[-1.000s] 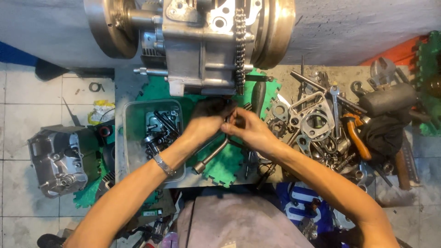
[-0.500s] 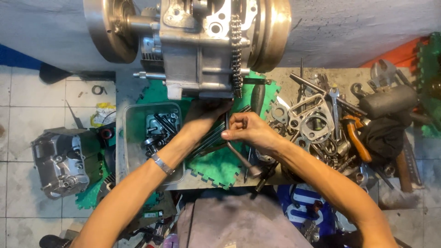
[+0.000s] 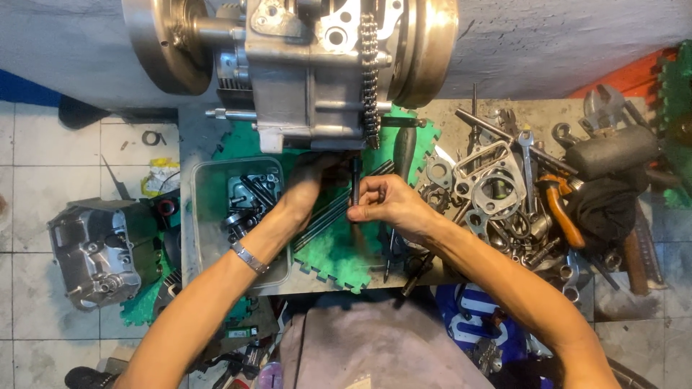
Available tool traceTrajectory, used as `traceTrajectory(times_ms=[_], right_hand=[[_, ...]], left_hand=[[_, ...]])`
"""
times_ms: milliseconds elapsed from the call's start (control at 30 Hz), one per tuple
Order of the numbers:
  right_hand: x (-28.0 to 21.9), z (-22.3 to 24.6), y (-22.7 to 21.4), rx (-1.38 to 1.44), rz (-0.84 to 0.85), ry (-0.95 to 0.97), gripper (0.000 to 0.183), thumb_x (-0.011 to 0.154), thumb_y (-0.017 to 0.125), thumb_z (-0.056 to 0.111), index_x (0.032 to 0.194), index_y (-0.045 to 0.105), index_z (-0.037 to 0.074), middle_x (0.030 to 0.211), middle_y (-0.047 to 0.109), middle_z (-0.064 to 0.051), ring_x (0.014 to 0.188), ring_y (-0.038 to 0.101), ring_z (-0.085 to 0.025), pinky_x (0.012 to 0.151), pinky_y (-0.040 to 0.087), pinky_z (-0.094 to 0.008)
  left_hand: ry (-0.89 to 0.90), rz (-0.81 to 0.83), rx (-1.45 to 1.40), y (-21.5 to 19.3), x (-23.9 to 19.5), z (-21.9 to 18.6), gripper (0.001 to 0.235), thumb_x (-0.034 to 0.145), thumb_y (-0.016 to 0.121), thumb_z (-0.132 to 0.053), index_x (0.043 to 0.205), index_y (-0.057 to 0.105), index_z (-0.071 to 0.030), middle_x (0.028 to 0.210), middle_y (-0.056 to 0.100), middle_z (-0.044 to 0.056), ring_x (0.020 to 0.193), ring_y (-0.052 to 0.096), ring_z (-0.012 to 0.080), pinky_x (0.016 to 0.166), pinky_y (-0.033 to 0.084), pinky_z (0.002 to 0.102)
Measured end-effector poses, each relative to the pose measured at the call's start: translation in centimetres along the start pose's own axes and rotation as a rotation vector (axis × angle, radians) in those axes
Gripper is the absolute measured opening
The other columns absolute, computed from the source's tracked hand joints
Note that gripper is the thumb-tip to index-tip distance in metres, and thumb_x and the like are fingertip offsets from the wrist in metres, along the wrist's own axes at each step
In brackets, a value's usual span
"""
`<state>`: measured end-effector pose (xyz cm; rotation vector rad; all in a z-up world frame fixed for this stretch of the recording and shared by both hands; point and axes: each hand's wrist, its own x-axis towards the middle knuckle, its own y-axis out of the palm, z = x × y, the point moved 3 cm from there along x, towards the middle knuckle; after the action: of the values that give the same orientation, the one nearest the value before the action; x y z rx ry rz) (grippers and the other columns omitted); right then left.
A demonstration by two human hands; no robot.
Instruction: The person sorts small engine parts and tools on a workbench, moving items between a plastic tray and a metal container. They handle bolts, nuts, and metal rods, placing some into a container and others back onto the bench.
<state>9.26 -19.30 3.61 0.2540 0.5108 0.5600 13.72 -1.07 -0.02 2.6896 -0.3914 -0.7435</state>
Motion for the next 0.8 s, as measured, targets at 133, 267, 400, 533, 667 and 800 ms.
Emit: traceTrajectory(times_ms=[133,267,400,533,667,800], right_hand=[[-0.1,1.5,0.7,-0.166,-0.053,0.012,0.020,0.086,0.082,0.017,0.094,0.069,0.005,0.083,0.071,-0.003,0.075,0.064,-0.010,0.069,0.050,-0.026],[-0.7,1.5,1.8,-0.292,-0.031,0.001,0.019,0.084,0.081,0.022,0.092,0.070,0.009,0.080,0.068,0.001,0.072,0.061,-0.008,0.066,0.049,-0.025],[-1.9,-0.3,3.0,-0.331,-0.016,-0.061,0.021,0.088,0.080,0.024,0.090,0.069,0.007,0.081,0.065,0.001,0.074,0.058,-0.009,0.066,0.048,-0.027],[-4.1,1.1,2.8,-0.337,-0.052,-0.041,0.021,0.093,0.076,0.026,0.091,0.067,0.008,0.082,0.062,0.002,0.076,0.057,-0.009,0.067,0.047,-0.027],[-6.9,2.7,-0.8,-0.435,-0.170,-0.062,0.019,0.089,0.076,0.026,0.092,0.070,0.008,0.082,0.066,0.001,0.076,0.060,-0.010,0.067,0.049,-0.027],[-7.1,3.4,-5.3,-0.601,-0.364,0.073,0.023,0.090,0.074,0.028,0.094,0.070,0.006,0.081,0.069,-0.005,0.074,0.062,-0.016,0.067,0.050,-0.032]], left_hand=[[0.063,0.011,0.000,0.5,-0.6,-1.4,0.027,0.093,0.068,-0.017,0.114,0.076,-0.003,0.110,0.077,0.010,0.094,0.071,0.0170,0.085,0.056,0.032],[0.114,0.013,0.141,2.4,-1.4,-3.4,0.026,0.090,0.073,-0.015,0.113,0.076,-0.004,0.112,0.077,0.008,0.097,0.071,0.0150,0.087,0.056,0.031],[0.061,0.062,0.170,2.9,-0.7,-2.2,0.025,0.095,0.067,-0.021,0.111,0.076,-0.003,0.104,0.079,0.009,0.094,0.075,0.0158,0.086,0.060,0.030],[0.058,0.169,0.032,2.0,0.2,-0.8,0.032,0.101,0.057,-0.028,0.114,0.072,-0.002,0.099,0.076,0.006,0.088,0.074,0.0134,0.081,0.062,0.030],[0.063,0.080,0.168,3.3,-1.7,-2.0,0.030,0.100,0.061,-0.027,0.113,0.070,-0.001,0.093,0.073,0.006,0.081,0.069,0.0125,0.074,0.058,0.028],[0.140,-0.046,0.310,3.7,-2.0,-1.5,0.028,0.098,0.066,-0.025,0.103,0.071,0.002,0.086,0.073,0.008,0.073,0.066,0.0132,0.068,0.056,0.028]])
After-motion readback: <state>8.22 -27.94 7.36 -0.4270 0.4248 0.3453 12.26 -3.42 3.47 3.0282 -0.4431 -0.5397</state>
